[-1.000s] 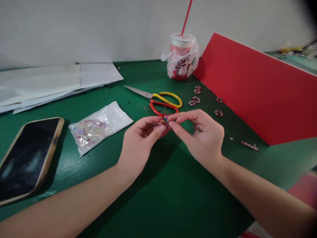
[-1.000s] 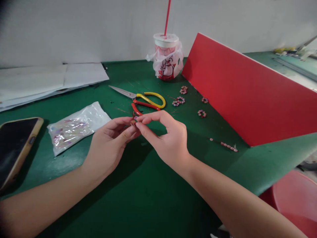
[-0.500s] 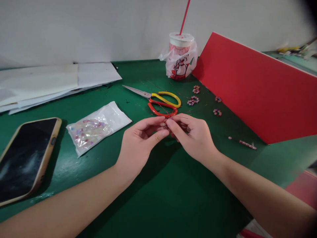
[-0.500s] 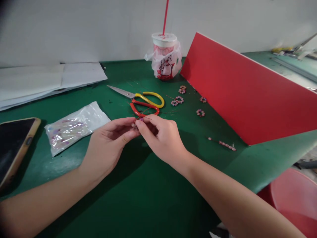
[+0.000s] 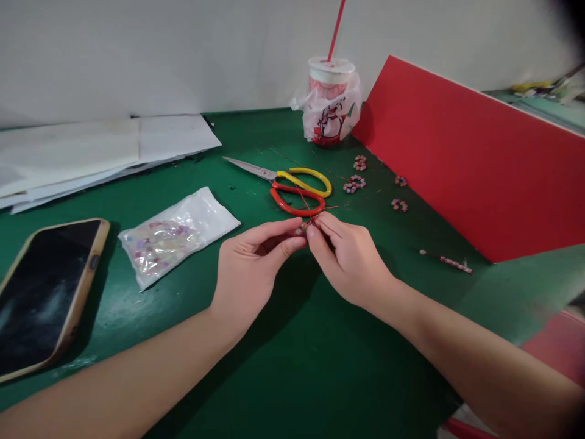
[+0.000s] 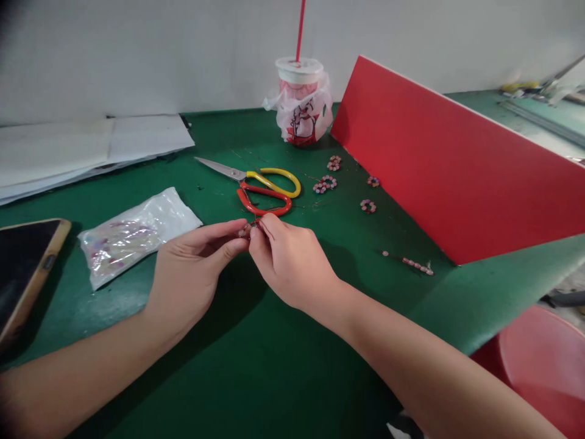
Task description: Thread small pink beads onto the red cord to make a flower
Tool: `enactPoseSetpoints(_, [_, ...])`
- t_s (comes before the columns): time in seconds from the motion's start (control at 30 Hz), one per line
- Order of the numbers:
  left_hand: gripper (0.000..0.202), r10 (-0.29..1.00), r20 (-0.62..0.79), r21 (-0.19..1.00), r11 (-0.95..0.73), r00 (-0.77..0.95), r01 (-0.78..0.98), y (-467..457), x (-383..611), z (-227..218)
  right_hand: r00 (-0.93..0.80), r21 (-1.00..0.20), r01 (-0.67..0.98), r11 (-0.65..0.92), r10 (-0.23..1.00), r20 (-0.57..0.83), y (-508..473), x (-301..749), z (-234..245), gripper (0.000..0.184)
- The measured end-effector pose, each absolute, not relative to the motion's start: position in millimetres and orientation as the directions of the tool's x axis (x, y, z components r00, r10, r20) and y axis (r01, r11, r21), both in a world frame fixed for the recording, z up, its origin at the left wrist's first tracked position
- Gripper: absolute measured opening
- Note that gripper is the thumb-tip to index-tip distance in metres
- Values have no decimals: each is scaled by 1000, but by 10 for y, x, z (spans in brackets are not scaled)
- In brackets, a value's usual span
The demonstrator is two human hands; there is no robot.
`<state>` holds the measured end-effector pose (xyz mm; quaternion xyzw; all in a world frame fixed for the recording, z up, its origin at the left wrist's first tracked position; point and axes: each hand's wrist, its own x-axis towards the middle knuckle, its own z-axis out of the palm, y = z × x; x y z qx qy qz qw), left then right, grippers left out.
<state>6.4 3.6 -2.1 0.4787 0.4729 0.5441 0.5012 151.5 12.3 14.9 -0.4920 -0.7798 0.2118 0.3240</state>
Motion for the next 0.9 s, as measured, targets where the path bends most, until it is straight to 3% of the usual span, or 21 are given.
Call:
enactPoseSetpoints(0.33, [16,999,-40,978,36,-18,-205,46,84,-59,-331,-558,689,463,886,326,140,1549,156,28])
enactPoseSetpoints(0.9, [9,1000,1,983,-2,-8,-185,29,83,-80,-365,-413,750,516,845,392,157,1549,168,31])
